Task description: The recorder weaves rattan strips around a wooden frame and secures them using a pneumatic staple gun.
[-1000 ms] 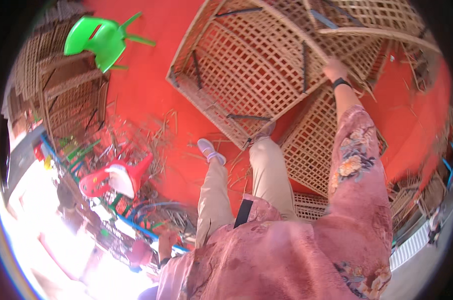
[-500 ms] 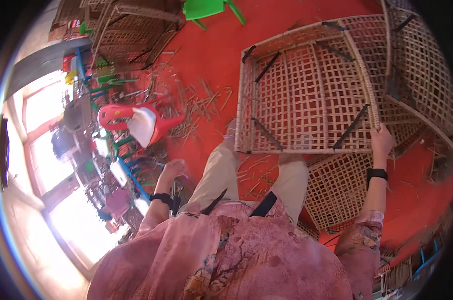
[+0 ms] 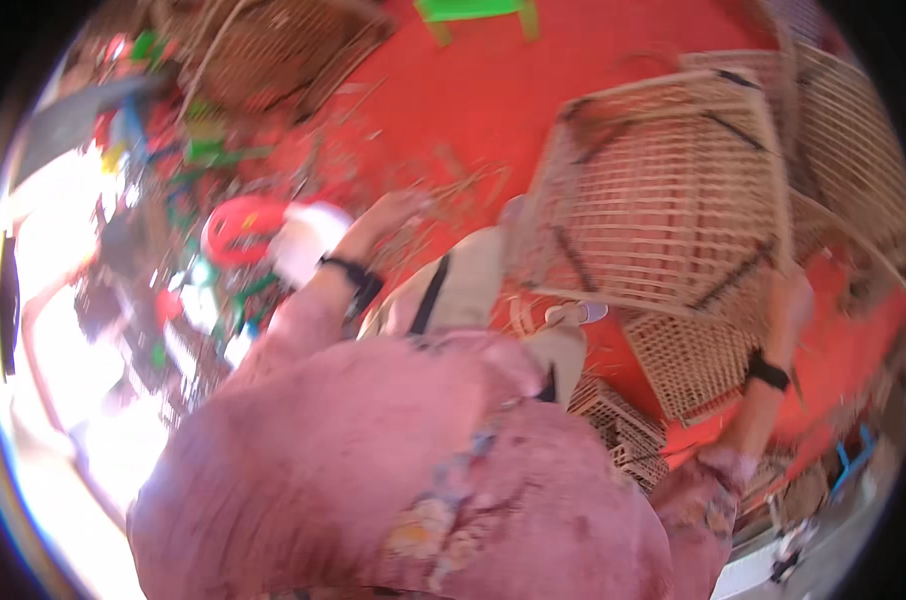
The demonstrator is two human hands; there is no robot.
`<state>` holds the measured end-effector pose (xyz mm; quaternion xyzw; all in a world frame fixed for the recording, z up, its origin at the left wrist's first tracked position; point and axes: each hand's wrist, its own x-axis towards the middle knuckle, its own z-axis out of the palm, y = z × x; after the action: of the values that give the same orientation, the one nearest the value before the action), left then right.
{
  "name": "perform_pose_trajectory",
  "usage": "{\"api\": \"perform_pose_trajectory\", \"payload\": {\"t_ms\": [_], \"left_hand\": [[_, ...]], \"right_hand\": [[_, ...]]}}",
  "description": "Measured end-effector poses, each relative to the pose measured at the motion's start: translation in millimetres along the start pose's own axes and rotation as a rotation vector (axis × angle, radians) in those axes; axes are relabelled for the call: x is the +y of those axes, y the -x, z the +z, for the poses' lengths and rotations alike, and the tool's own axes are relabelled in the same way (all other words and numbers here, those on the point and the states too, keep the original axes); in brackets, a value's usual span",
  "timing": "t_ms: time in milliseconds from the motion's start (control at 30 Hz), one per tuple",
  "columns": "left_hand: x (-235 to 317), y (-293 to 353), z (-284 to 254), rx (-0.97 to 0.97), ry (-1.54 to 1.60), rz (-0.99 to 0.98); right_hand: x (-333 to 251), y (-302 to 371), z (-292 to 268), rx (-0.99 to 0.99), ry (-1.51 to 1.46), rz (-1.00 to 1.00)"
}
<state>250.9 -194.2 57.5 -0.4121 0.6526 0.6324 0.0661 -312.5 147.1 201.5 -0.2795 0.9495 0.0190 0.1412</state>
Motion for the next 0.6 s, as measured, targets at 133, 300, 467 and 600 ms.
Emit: {"api": "perform_pose_trajectory", "payload": {"t_ms": [133,300,467,600], "left_hand": [[-73,18,-17,-0.312,-0.337,-0.287],[-121,40,23,-0.405,-0.763,0.002],[-77,54,4,-0.372,-0.82,-0.032],[-20,51,6,-0.483,-0.749,0.126]], "right_hand": [[-23,54,-5,-0.008,0.072,0.019],[-65,154,3,0.03,0.311,0.055],[-97,290,40,0.301,0.132,-0.12],[-119,402,72,0.292,0.127,-0.001]]}}
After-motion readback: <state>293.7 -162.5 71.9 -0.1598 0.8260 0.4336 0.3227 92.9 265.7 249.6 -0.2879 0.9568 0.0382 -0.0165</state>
